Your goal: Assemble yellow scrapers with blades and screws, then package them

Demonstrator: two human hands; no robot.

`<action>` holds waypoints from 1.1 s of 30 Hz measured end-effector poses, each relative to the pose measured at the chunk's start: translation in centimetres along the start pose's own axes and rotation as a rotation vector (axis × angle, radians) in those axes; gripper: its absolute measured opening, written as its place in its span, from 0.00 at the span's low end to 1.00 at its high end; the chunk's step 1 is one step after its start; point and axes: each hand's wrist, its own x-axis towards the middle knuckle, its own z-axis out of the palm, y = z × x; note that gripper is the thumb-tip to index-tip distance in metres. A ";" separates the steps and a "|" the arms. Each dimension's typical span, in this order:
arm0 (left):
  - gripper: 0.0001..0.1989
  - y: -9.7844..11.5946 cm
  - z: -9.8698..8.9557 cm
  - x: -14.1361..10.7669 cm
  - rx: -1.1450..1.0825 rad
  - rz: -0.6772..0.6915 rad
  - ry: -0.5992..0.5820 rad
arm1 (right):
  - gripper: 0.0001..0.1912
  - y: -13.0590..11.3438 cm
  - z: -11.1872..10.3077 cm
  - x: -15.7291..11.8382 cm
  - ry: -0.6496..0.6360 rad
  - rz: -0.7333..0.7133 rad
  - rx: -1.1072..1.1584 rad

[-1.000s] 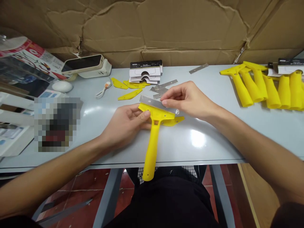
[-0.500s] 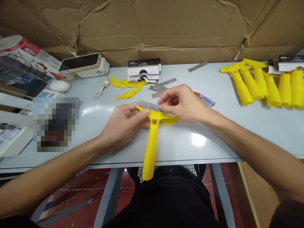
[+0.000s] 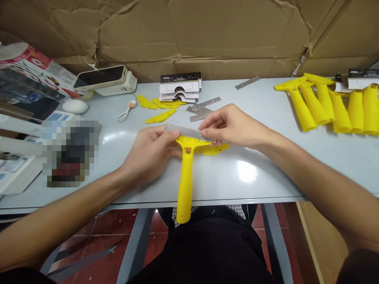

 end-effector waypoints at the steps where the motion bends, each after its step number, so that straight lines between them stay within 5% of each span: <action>1: 0.13 0.0 0.0 0.0 0.003 -0.004 0.002 | 0.11 0.0 0.0 0.0 -0.003 -0.001 -0.001; 11: 0.11 0.8 -0.6 0.8 -0.001 -0.094 -0.053 | 0.06 -0.5 -0.5 -0.3 0.071 -0.061 -0.117; 23: 0.11 1.2 -1.7 2.0 0.176 0.038 0.038 | 0.13 -0.3 -2.0 -0.1 0.051 -0.061 -0.190; 28: 0.10 2.4 -2.9 3.1 0.189 0.112 0.144 | 0.14 -0.2 -4.6 -0.4 -0.031 -0.046 -0.592; 33: 0.09 3.3 -4.1 4.2 0.164 0.133 0.255 | 0.18 -0.4 -2.5 -1.5 -0.158 -0.119 -0.919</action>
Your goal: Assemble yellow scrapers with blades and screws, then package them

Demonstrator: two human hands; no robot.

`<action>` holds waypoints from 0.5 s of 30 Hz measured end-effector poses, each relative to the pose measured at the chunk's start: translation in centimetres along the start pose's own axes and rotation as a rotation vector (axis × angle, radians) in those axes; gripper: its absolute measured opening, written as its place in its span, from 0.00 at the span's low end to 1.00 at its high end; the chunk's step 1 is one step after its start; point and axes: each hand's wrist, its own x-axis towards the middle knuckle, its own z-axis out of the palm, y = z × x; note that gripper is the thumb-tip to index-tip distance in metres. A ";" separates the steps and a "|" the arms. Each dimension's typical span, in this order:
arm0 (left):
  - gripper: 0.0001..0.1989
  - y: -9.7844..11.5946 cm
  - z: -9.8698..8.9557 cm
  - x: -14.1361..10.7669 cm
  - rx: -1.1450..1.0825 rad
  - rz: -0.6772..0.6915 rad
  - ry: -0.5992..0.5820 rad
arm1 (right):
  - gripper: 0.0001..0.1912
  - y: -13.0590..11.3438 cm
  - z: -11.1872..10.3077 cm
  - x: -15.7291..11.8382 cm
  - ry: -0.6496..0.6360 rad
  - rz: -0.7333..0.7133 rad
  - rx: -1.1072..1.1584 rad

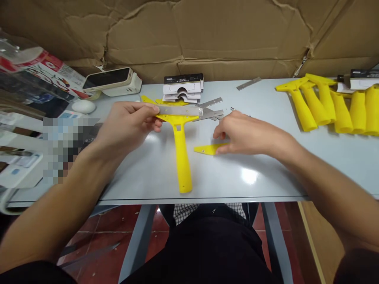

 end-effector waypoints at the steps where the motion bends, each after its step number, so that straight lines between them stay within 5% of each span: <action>1: 0.09 -0.1 -0.1 0.2 -0.001 -0.003 0.000 | 0.18 -0.6 0.4 0.0 -0.018 -0.016 -0.028; 7: 0.08 -1.1 -0.3 0.6 -0.009 -0.013 -0.037 | 0.12 -1.4 1.3 0.1 -0.063 -0.053 -0.056; 15: 0.08 -1.5 -0.4 0.9 -0.050 -0.036 -0.087 | 0.16 0.0 1.2 0.3 -0.064 -0.035 -0.040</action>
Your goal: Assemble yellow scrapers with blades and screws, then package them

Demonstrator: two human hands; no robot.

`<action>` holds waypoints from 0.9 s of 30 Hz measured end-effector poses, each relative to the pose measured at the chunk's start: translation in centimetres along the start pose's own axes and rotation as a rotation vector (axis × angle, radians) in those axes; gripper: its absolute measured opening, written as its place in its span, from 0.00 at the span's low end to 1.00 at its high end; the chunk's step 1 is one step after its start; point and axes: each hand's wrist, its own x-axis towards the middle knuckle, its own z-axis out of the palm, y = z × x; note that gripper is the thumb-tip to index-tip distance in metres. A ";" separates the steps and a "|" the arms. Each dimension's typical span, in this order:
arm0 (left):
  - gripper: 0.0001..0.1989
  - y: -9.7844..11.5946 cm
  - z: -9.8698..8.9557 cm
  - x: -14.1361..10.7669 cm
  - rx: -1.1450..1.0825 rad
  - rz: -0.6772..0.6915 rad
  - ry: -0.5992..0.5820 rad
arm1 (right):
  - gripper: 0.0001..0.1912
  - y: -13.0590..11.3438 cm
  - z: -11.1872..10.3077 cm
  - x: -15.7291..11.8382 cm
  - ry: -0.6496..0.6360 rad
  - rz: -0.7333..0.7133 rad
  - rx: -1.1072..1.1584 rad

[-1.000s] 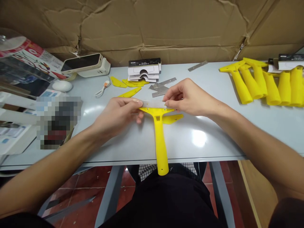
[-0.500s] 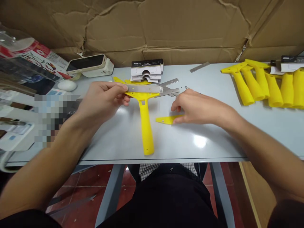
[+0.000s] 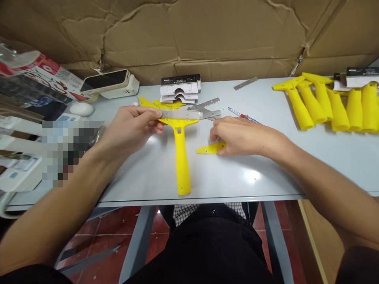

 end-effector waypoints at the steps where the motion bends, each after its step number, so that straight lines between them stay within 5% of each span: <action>1: 0.08 0.0 0.0 0.0 0.004 -0.008 -0.004 | 0.17 0.0 0.0 0.0 0.008 0.000 -0.002; 14: 0.08 -0.1 0.7 -0.4 0.014 -0.056 0.002 | 0.15 0.2 0.1 -0.2 -0.099 -0.021 0.047; 22: 0.09 -0.3 2.8 -2.5 0.039 -0.059 -0.016 | 0.16 -0.1 -3.4 -1.5 0.095 0.009 0.083; 27: 0.09 -1.1 4.1 -4.1 0.072 -0.055 -0.029 | 0.16 -0.6 -3.3 -1.3 0.190 -0.024 0.102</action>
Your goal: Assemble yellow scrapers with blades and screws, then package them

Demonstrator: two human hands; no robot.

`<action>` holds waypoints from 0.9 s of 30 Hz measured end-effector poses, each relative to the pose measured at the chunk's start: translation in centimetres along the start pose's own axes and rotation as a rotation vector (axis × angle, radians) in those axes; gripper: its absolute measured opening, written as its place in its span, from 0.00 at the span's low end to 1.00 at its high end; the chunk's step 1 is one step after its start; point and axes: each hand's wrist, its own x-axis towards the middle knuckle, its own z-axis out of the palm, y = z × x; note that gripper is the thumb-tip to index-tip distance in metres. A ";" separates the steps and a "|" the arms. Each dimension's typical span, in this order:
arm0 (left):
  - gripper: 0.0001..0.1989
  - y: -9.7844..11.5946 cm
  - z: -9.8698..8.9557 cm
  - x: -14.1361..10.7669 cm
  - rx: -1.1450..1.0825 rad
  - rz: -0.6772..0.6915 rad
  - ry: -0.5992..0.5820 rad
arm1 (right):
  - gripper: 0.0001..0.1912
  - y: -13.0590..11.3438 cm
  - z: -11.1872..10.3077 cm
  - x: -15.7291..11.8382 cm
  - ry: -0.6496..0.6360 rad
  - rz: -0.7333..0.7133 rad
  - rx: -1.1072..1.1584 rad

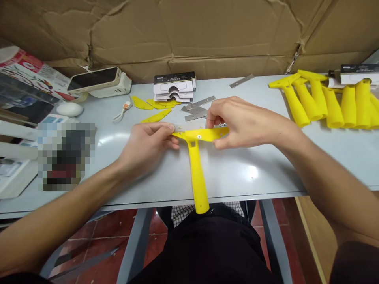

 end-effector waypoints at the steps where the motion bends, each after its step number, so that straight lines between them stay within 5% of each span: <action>1: 0.09 -0.1 0.1 -0.2 0.005 -0.002 -0.009 | 0.16 -0.1 0.3 0.1 0.036 0.005 -0.002; 5: 0.09 -0.1 0.5 -0.7 0.040 -0.025 -0.074 | 0.15 -1.1 1.4 0.3 0.124 0.065 -0.023; 13: 0.09 -0.1 0.6 -1.2 0.062 -0.041 -0.151 | 0.11 -3.0 2.5 1.0 0.099 0.082 -0.034; 27: 0.07 -0.5 0.4 -0.8 -0.137 -0.113 -0.248 | 0.15 -2.0 2.2 1.2 0.050 0.166 0.215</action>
